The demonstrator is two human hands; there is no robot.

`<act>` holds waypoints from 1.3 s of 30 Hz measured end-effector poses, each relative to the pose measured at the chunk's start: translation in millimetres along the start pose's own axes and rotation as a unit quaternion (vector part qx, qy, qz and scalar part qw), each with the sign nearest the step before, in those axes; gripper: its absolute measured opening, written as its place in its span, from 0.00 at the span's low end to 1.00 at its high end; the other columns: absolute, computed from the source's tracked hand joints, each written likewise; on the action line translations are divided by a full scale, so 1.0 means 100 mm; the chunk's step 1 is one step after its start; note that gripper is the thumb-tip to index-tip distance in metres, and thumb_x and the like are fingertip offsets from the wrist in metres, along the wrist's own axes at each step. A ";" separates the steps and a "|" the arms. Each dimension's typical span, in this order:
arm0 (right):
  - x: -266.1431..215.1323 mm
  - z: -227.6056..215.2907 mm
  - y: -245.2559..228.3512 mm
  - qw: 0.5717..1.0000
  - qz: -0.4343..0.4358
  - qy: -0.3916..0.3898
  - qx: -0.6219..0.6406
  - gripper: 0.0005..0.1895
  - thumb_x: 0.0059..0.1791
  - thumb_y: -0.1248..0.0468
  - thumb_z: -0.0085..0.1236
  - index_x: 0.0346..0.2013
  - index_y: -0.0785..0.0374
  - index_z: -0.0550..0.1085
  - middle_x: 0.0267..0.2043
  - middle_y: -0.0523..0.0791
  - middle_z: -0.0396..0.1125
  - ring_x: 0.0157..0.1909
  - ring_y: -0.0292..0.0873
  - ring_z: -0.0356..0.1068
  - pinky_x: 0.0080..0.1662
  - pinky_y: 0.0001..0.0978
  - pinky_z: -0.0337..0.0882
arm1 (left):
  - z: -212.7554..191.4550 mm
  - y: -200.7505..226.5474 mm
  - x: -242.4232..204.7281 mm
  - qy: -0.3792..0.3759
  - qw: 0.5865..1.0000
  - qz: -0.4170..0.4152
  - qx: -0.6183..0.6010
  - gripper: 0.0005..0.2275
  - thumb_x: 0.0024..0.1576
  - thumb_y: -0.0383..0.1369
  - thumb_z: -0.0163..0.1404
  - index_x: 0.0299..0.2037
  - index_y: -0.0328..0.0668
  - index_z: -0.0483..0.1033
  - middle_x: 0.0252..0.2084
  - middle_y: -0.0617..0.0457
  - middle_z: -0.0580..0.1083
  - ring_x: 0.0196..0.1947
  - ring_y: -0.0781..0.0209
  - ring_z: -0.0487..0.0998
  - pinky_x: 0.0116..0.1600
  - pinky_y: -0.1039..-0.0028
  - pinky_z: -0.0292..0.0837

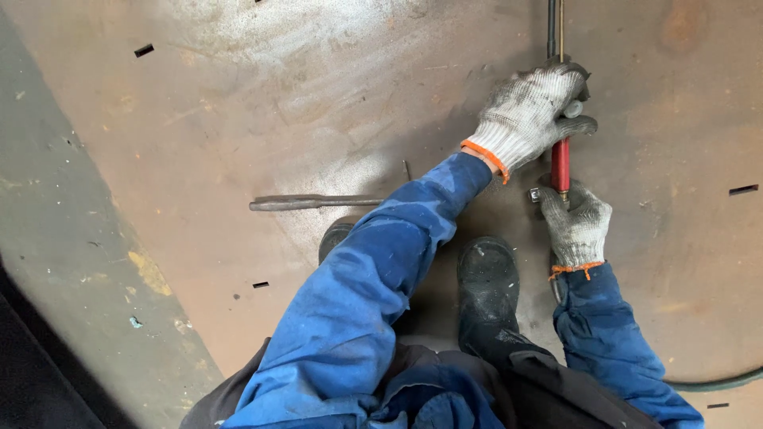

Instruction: The person uses a cutting torch to cut rectangular slots into a large metal sheet. They hold the torch with both hands to guide the flame along the metal surface, creating sparks and molten metal. Periodically, the person uses a metal chisel to tap and remove the cut metal pieces from the sheet.

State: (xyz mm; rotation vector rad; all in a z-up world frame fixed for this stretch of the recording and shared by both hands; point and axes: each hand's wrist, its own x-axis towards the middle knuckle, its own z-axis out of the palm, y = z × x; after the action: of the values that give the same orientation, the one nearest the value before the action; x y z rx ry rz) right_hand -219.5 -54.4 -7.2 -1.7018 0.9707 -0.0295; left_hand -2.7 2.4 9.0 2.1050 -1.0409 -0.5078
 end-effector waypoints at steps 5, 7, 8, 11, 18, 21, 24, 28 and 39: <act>0.02 -0.01 0.09 1.000 -0.009 0.013 0.014 0.15 0.50 0.67 0.67 0.49 0.72 0.78 0.35 0.42 0.74 0.34 0.29 0.68 0.38 0.26 0.71 | 0.00 0.01 -0.01 -0.057 0.998 0.037 0.003 0.15 0.58 0.43 0.56 0.53 0.55 0.75 0.48 0.56 0.78 0.49 0.50 0.81 0.55 0.58 0.76; -0.02 -0.03 0.05 0.999 -0.028 0.020 -0.008 0.17 0.50 0.67 0.68 0.51 0.72 0.78 0.36 0.41 0.74 0.35 0.29 0.67 0.39 0.26 0.71 | -0.05 0.01 -0.02 -0.084 0.995 0.052 0.022 0.15 0.60 0.41 0.54 0.57 0.57 0.75 0.54 0.56 0.78 0.53 0.50 0.80 0.58 0.59 0.76; -0.06 -0.05 0.01 0.999 -0.033 0.012 -0.020 0.15 0.50 0.68 0.68 0.50 0.72 0.79 0.33 0.43 0.73 0.34 0.30 0.66 0.38 0.27 0.70 | -0.11 0.02 -0.03 -0.083 0.991 0.090 0.046 0.15 0.60 0.39 0.53 0.58 0.58 0.74 0.59 0.56 0.75 0.56 0.49 0.78 0.60 0.58 0.74; -0.17 -0.08 -0.20 0.999 -0.051 0.004 -0.008 0.14 0.51 0.68 0.67 0.49 0.72 0.79 0.32 0.43 0.73 0.34 0.31 0.67 0.39 0.27 0.71 | -0.62 0.05 -0.21 -0.076 0.975 0.201 0.047 0.20 0.60 0.36 0.54 0.64 0.52 0.69 0.68 0.48 0.68 0.64 0.44 0.73 0.65 0.57 0.70; -0.43 -0.19 -0.35 0.994 -0.045 -0.016 0.101 0.12 0.52 0.71 0.64 0.49 0.72 0.78 0.35 0.42 0.72 0.35 0.31 0.68 0.39 0.26 0.70 | -2.27 -0.56 -1.59 -0.311 0.915 -0.085 0.243 0.21 0.53 0.51 0.55 0.51 0.50 0.75 0.52 0.45 0.76 0.55 0.41 0.75 0.60 0.49 0.65; -0.49 -0.24 -0.51 0.996 -0.053 0.001 0.068 0.12 0.51 0.73 0.63 0.49 0.73 0.78 0.35 0.43 0.73 0.35 0.32 0.69 0.40 0.27 0.71 | -2.20 -1.19 -2.27 -0.306 0.886 -0.145 0.316 0.18 0.55 0.50 0.55 0.49 0.51 0.77 0.45 0.45 0.78 0.46 0.39 0.78 0.51 0.49 0.70; -0.54 -0.33 -0.48 0.995 -0.044 -0.007 0.092 0.11 0.51 0.74 0.61 0.49 0.73 0.78 0.36 0.44 0.72 0.36 0.33 0.69 0.41 0.27 0.72 | -1.99 -1.46 -2.54 -0.333 0.853 -0.182 0.358 0.21 0.47 0.51 0.58 0.43 0.48 0.78 0.42 0.45 0.79 0.42 0.42 0.80 0.46 0.52 0.75; -0.61 -0.38 -0.46 0.993 -0.039 0.012 0.108 0.11 0.53 0.74 0.61 0.50 0.74 0.78 0.36 0.47 0.72 0.36 0.35 0.70 0.41 0.28 0.72 | -2.02 -1.49 -2.62 -0.333 0.831 -0.151 0.419 0.09 0.60 0.42 0.53 0.43 0.50 0.79 0.41 0.46 0.80 0.41 0.44 0.81 0.47 0.53 0.76; -0.70 -0.49 -0.60 0.982 -0.009 0.064 0.177 0.11 0.55 0.76 0.56 0.52 0.78 0.75 0.44 0.51 0.75 0.39 0.39 0.74 0.43 0.30 0.75 | -1.63 -1.08 -1.47 -0.027 0.921 0.128 0.366 0.17 0.61 0.32 0.48 0.60 0.46 0.76 0.48 0.35 0.81 0.35 0.42 0.79 0.34 0.59 0.73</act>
State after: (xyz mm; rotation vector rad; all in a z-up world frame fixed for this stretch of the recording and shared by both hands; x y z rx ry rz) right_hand -254.9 -48.4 91.2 -1.3929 0.9807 -0.3093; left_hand 65.9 235.5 40.4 2.5247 -1.7030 -0.0278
